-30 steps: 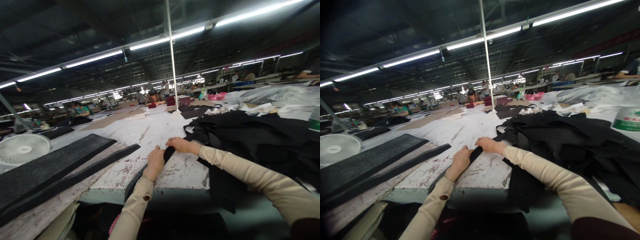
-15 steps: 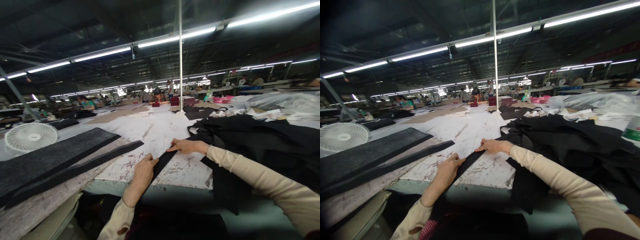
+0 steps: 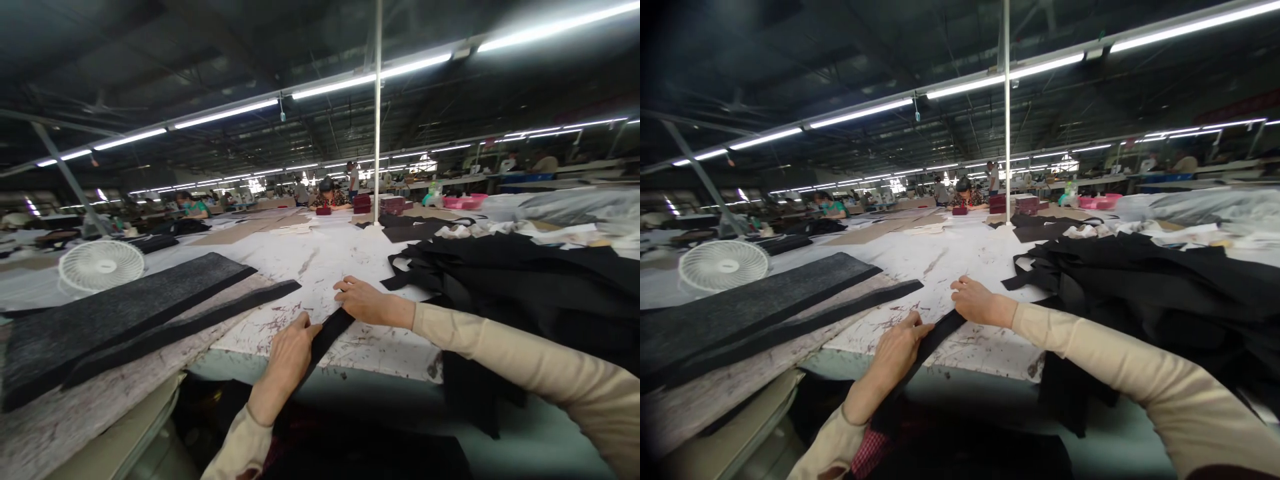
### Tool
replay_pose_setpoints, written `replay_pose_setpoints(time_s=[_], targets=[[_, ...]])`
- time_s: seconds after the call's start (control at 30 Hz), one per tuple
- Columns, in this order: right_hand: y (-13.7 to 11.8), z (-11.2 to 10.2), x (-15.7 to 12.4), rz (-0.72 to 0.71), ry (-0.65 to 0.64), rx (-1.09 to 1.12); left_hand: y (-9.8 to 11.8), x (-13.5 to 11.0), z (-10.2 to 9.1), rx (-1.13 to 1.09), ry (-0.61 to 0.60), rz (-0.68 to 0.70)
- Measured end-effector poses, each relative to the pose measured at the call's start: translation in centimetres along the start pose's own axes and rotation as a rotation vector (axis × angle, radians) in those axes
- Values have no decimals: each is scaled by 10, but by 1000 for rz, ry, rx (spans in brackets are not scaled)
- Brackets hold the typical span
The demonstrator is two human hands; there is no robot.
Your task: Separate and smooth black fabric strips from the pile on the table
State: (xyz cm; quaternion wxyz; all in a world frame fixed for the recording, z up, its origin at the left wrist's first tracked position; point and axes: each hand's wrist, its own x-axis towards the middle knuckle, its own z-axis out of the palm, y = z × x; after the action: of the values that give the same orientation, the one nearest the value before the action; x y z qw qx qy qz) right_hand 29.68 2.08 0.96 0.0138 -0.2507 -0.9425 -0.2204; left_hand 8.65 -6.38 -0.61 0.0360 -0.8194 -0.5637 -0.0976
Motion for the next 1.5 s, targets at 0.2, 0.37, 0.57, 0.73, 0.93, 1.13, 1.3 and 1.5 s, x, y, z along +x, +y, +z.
replay_pose_setpoints(time_s=[0.2, 0.37, 0.57, 0.73, 0.93, 1.13, 1.3, 1.5], targets=[[57, 21, -14, 131, -84, 204, 18, 19, 5, 15, 2, -20], [105, 28, -21, 599, -32, 235, 40, 52, 11, 3, 4, -10], [75, 49, -18, 473, 55, 371, 49, 72, 19, -14, 5, 0], [60, 62, -24, 387, 19, 444, 40, 58, 15, -38, -1, -8], [66, 59, -28, 340, -15, 485, 34, 38, 11, -37, 5, -6], [66, 47, -33, 175, -103, 609, 32, 29, 12, -13, -3, 20], [66, 34, -36, 67, -194, 660, 34, 21, 11, 19, 25, 26], [57, 24, -35, 18, -227, 706, 40, 20, 14, 117, 33, 42]])
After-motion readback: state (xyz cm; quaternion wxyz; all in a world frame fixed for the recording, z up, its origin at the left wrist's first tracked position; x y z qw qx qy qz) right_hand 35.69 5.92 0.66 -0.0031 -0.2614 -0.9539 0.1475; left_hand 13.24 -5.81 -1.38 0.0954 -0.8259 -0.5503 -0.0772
